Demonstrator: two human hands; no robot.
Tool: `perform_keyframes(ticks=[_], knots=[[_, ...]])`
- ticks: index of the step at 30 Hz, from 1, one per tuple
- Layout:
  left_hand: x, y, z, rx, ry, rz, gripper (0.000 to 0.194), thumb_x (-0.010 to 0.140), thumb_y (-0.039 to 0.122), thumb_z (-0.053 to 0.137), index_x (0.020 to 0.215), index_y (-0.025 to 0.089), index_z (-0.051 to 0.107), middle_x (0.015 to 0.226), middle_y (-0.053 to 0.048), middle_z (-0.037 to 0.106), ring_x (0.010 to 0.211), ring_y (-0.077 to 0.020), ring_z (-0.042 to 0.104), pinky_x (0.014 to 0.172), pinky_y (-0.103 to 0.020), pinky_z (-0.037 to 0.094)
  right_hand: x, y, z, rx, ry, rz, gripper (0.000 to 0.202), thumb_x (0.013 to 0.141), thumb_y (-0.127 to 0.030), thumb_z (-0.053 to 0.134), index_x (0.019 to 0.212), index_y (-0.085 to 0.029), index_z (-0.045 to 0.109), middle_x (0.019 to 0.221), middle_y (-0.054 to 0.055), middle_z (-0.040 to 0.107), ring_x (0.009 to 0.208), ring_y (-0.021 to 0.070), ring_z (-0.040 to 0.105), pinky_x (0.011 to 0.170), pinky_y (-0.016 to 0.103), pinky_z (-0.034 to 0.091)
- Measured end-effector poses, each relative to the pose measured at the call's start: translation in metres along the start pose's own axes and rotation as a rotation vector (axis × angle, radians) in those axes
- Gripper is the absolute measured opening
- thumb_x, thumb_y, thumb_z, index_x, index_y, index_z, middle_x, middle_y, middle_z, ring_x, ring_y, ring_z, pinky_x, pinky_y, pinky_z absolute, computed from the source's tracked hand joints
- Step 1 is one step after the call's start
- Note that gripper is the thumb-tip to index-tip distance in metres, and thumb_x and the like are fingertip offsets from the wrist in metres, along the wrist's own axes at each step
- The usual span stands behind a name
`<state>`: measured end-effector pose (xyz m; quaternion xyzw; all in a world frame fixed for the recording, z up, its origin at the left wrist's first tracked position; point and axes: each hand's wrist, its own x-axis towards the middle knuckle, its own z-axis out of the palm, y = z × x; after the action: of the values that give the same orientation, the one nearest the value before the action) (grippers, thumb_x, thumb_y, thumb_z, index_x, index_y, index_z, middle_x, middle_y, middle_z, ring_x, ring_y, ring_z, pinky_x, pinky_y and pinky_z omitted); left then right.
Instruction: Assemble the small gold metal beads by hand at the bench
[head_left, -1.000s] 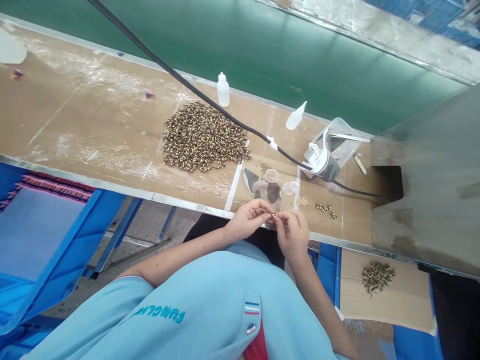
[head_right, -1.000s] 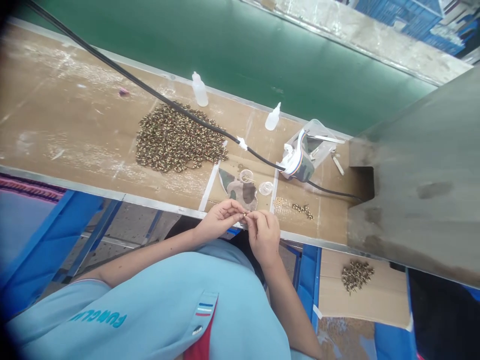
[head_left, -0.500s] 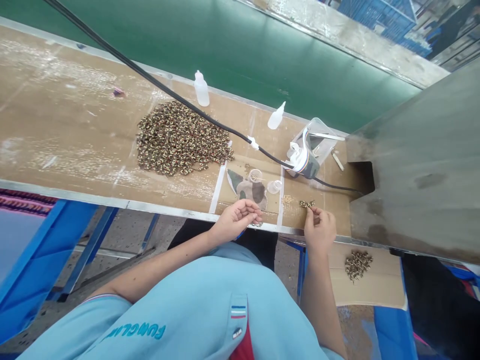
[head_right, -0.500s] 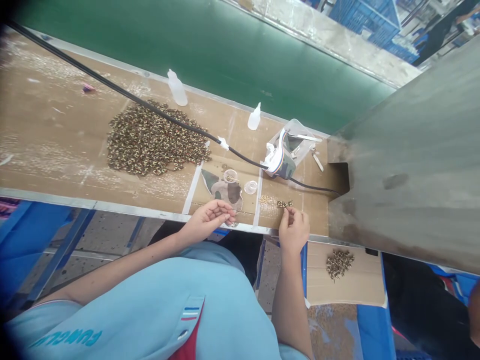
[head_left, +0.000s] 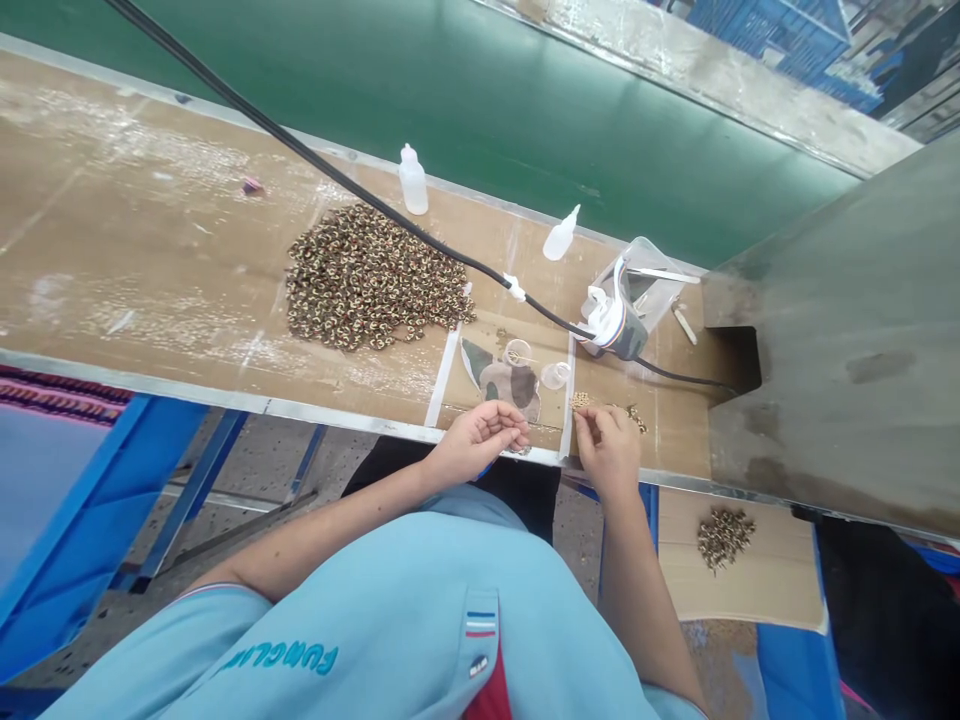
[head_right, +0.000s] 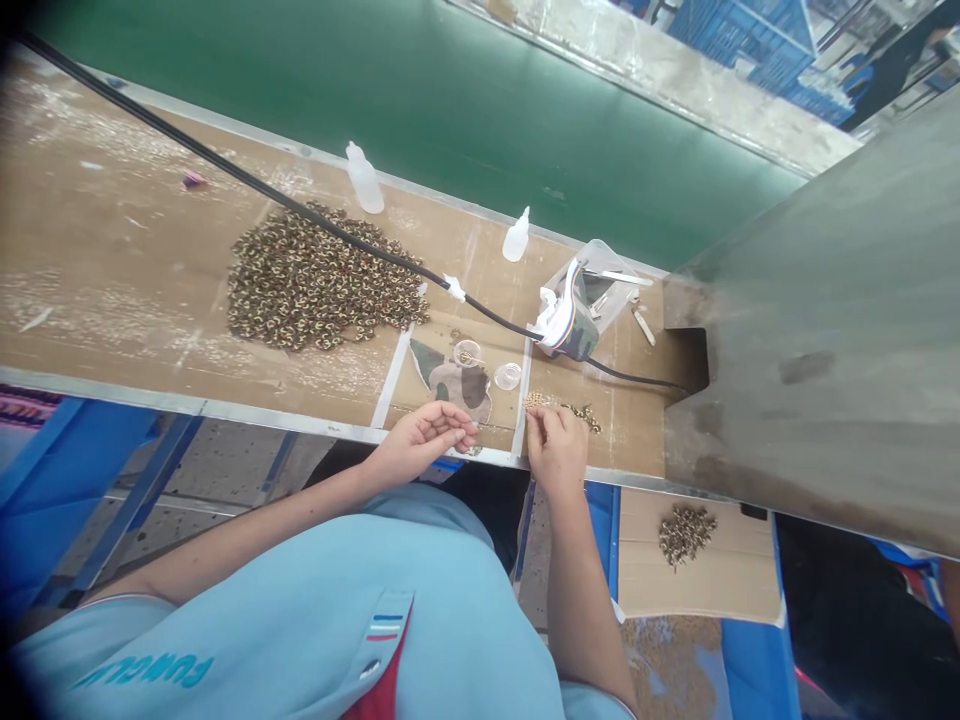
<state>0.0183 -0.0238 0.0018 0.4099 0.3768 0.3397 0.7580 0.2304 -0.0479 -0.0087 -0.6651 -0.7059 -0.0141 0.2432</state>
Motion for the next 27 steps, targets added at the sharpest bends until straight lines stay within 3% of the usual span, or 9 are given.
perform_keyframes(ticks=[17, 22, 27], knots=[[0.003, -0.001, 0.000, -0.075, 0.002, -0.032, 0.020, 0.075, 0.027, 0.068, 0.084, 0.013, 0.057, 0.076, -0.002, 0.065, 0.069, -0.0105, 0.063, 0.070, -0.026, 0.051, 0.010, 0.002, 0.000, -0.062, -0.075, -0.093, 0.023, 0.091, -0.030, 0.044, 0.080, -0.020, 0.061, 0.078, 0.005, 0.060, 0.075, 0.0180, 0.054, 0.069, 0.031, 0.037], [0.008, 0.000, 0.001, -0.105, 0.000, -0.093, 0.023, 0.074, 0.030, 0.069, 0.083, 0.011, 0.060, 0.067, -0.002, 0.065, 0.061, -0.0096, 0.061, 0.063, -0.023, 0.048, 0.009, -0.022, -0.005, 0.120, 0.005, -0.040, 0.019, 0.090, -0.032, 0.047, 0.082, -0.020, 0.059, 0.080, 0.004, 0.060, 0.072, 0.0162, 0.054, 0.068, 0.031, 0.041], [0.010, 0.001, 0.001, -0.149, 0.012, -0.082, 0.029, 0.072, 0.036, 0.070, 0.081, 0.010, 0.063, 0.059, 0.001, 0.061, 0.052, -0.0071, 0.055, 0.053, -0.020, 0.044, 0.006, -0.057, 0.000, 0.299, -0.020, -0.070, 0.013, 0.089, -0.028, 0.050, 0.082, -0.021, 0.059, 0.077, 0.003, 0.059, 0.069, 0.0144, 0.053, 0.064, 0.028, 0.044]])
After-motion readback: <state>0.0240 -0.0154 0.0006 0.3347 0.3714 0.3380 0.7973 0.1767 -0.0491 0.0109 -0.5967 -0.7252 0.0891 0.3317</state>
